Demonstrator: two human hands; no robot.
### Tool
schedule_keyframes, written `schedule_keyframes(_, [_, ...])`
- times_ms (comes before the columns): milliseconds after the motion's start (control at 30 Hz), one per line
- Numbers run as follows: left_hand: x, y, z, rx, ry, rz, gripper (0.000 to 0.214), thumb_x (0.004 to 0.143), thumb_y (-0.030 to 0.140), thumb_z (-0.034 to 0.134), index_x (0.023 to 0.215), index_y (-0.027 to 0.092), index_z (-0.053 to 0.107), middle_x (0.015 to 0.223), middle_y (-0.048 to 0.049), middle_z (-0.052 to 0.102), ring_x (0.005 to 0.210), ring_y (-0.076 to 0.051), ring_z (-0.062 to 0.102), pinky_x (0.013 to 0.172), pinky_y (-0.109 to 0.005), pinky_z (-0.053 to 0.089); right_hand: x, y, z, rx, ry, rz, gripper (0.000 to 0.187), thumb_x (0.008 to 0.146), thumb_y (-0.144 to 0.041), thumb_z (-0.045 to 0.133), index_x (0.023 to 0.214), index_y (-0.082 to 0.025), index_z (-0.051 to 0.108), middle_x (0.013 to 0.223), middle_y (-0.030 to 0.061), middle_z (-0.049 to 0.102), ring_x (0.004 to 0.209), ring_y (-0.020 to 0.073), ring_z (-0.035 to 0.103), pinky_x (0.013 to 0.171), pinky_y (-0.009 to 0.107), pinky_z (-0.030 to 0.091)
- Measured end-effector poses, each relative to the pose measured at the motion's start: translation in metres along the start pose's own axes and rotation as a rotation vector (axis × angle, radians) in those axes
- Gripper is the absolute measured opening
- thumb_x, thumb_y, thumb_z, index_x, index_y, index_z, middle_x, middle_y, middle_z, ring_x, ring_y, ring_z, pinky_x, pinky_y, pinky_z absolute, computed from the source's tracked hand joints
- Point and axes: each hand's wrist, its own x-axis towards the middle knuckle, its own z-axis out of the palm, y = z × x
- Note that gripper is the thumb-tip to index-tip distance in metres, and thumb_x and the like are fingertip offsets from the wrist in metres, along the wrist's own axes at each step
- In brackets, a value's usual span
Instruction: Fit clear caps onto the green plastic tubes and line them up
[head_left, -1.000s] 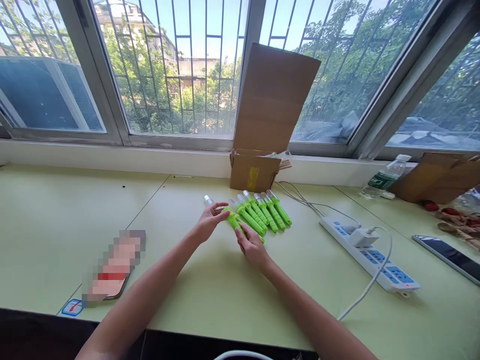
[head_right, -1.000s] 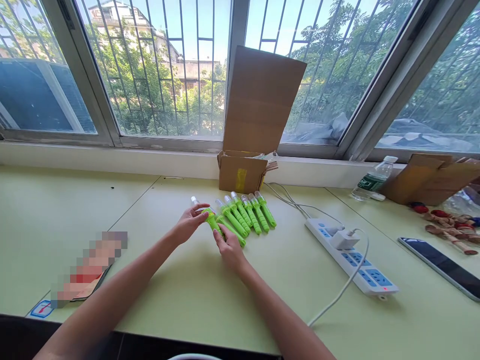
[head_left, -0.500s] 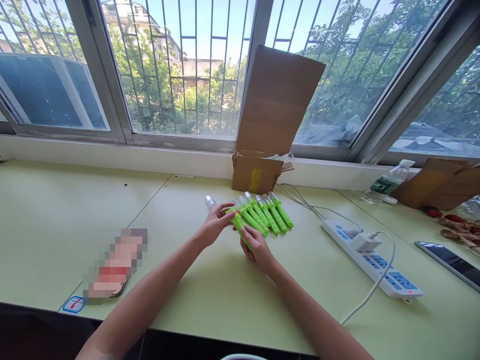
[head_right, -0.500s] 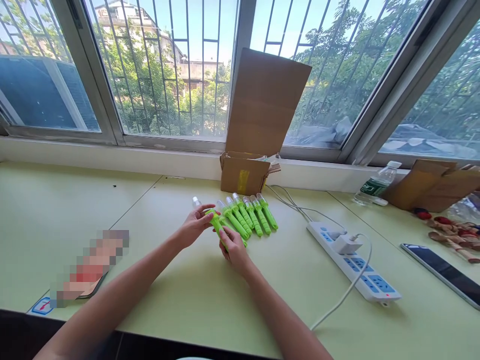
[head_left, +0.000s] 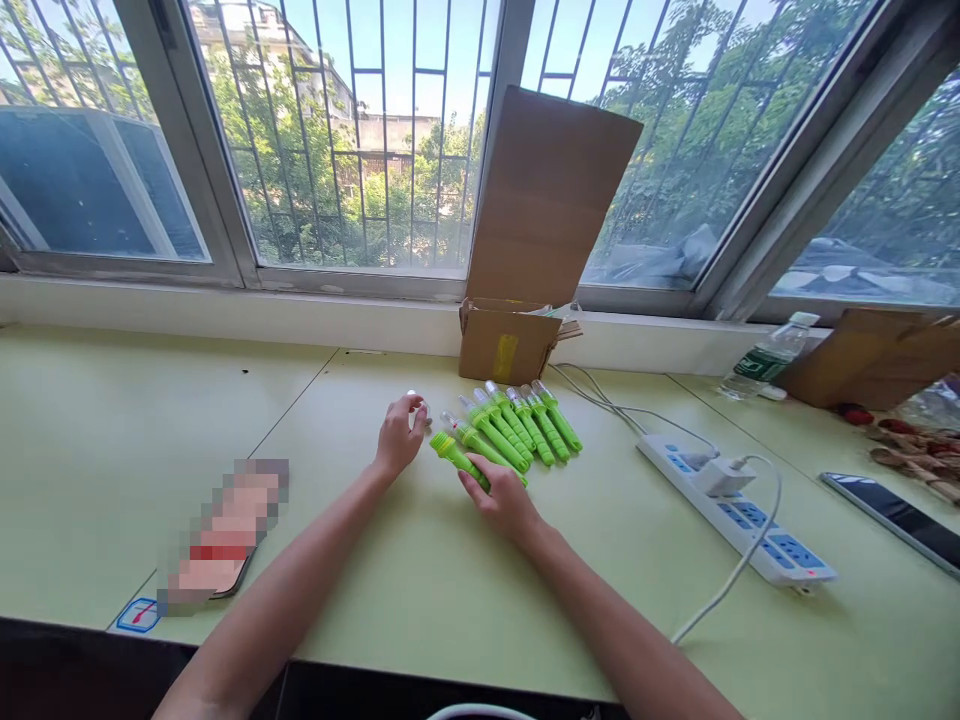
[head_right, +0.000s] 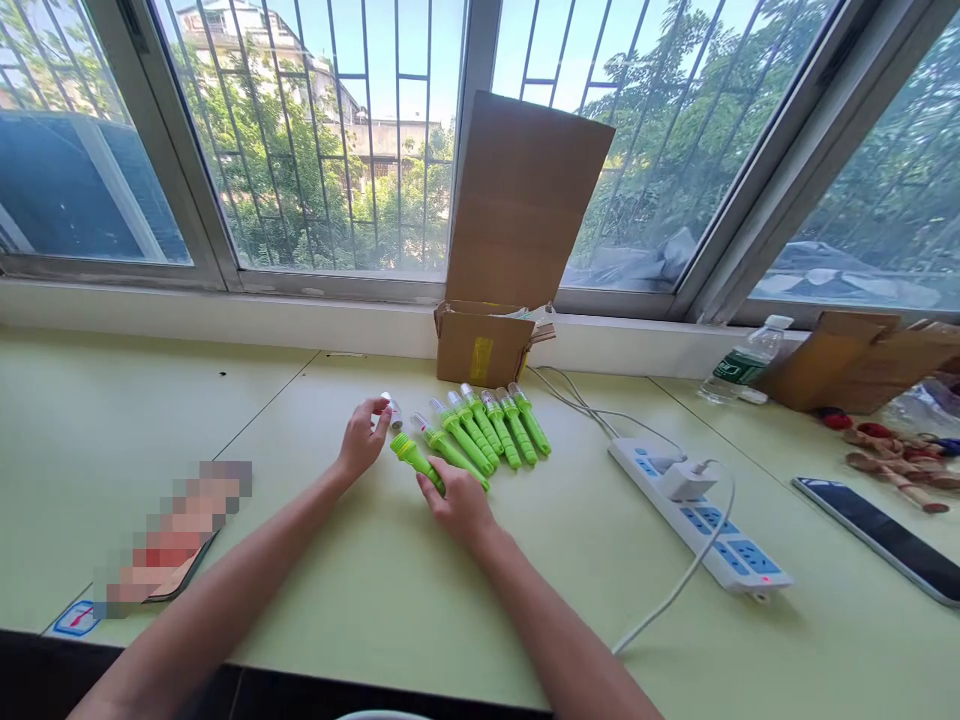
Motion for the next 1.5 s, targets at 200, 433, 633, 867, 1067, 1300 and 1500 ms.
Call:
schedule_keyframes(200, [-0.002, -0.014, 0.0, 0.339, -0.171, 0.146, 0.048, 0.084, 0.027, 0.047, 0.132, 0.019, 0.041, 0.132, -0.0109, 0.051, 0.127, -0.027, 0.038, 0.103, -0.041, 0.029, 0.001, 0.003, 0.0, -0.049, 0.015, -0.01, 0.038, 0.088, -0.043, 0.045, 0.112, -0.019, 0.061, 0.092, 0.0084, 0.07, 0.084, 0.0228, 0.064, 0.076, 0.033, 0.047])
schedule_keyframes(433, [-0.005, -0.017, 0.002, 0.453, -0.264, 0.167, 0.051, 0.083, 0.026, 0.048, 0.133, 0.021, 0.038, 0.136, -0.0098, 0.045, 0.127, -0.026, 0.036, 0.103, -0.041, 0.028, 0.0, 0.002, 0.0, -0.062, 0.009, -0.026, 0.038, 0.088, -0.043, 0.044, 0.111, -0.019, 0.061, 0.09, 0.0081, 0.071, 0.082, 0.0225, 0.065, 0.073, 0.032, 0.047])
schedule_keyframes(633, [-0.005, -0.015, 0.002, 0.545, -0.228, 0.14, 0.046, 0.079, 0.028, 0.054, 0.125, 0.023, 0.049, 0.127, -0.0112, 0.047, 0.117, -0.028, 0.041, 0.098, -0.042, 0.032, 0.002, 0.002, 0.0, -0.074, -0.006, -0.013, 0.038, 0.088, -0.044, 0.043, 0.112, -0.019, 0.06, 0.088, 0.0075, 0.071, 0.078, 0.0219, 0.064, 0.072, 0.032, 0.047])
schedule_keyframes(867, [-0.004, -0.013, 0.002, 0.569, -0.209, 0.162, 0.026, 0.083, 0.027, 0.053, 0.107, 0.027, 0.064, 0.125, -0.0105, 0.046, 0.116, -0.029, 0.04, 0.096, -0.043, 0.034, 0.001, 0.001, -0.001, -0.066, -0.022, -0.006, 0.038, 0.089, -0.044, 0.043, 0.111, -0.019, 0.061, 0.087, 0.0077, 0.071, 0.079, 0.0218, 0.064, 0.072, 0.031, 0.047])
schedule_keyframes(1067, [-0.005, -0.008, 0.001, 0.57, -0.25, 0.199, 0.021, 0.084, 0.023, 0.051, 0.098, 0.025, 0.066, 0.122, -0.0095, 0.049, 0.114, -0.027, 0.041, 0.092, -0.042, 0.037, 0.002, 0.001, 0.0, -0.074, -0.005, -0.008, 0.039, 0.088, -0.043, 0.043, 0.112, -0.018, 0.06, 0.087, 0.0073, 0.071, 0.079, 0.0217, 0.065, 0.072, 0.031, 0.047])
schedule_keyframes(1300, [-0.005, 0.0, 0.0, 0.572, -0.289, 0.142, 0.009, 0.08, 0.018, 0.052, 0.085, 0.018, 0.06, 0.106, -0.0119, 0.053, 0.1, -0.025, 0.05, 0.082, -0.036, 0.041, 0.002, 0.002, 0.0, -0.072, -0.003, -0.019, 0.038, 0.088, -0.044, 0.043, 0.112, -0.019, 0.061, 0.085, 0.0066, 0.071, 0.076, 0.0212, 0.064, 0.07, 0.031, 0.047])
schedule_keyframes(1500, [-0.004, -0.002, -0.002, 0.485, -0.295, 0.029, 0.021, 0.079, 0.017, 0.05, 0.099, 0.018, 0.054, 0.098, -0.0098, 0.057, 0.087, -0.021, 0.057, 0.075, -0.032, 0.042, 0.001, 0.001, -0.001, -0.068, -0.014, -0.015, 0.038, 0.088, -0.044, 0.042, 0.11, -0.019, 0.061, 0.084, 0.006, 0.07, 0.076, 0.0208, 0.064, 0.071, 0.03, 0.047])
